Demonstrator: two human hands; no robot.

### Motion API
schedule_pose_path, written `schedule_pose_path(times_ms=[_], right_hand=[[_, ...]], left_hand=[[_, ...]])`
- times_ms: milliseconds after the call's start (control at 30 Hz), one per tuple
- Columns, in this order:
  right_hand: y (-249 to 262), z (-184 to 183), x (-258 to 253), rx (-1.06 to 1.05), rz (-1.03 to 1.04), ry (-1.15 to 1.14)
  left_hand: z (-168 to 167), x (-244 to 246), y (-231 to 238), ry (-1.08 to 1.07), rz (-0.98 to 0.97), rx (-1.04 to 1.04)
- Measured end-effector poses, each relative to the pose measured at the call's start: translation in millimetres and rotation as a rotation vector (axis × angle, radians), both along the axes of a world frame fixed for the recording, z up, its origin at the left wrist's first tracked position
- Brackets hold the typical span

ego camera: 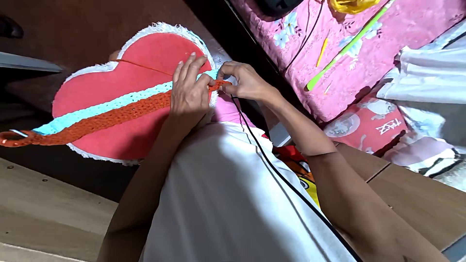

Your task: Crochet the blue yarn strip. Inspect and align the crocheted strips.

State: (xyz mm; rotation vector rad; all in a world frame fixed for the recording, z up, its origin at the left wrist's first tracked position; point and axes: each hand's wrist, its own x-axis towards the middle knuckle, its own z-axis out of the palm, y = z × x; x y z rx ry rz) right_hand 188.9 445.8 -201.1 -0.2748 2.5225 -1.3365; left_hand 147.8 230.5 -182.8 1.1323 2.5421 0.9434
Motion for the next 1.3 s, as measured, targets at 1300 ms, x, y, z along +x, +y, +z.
schedule_pose_path(times_ms=[1300], right_hand=[[1,-19,11,-0.772,-0.408,-0.206]], left_hand=[[-3,-4,3,0.017,-0.096,-0.159]])
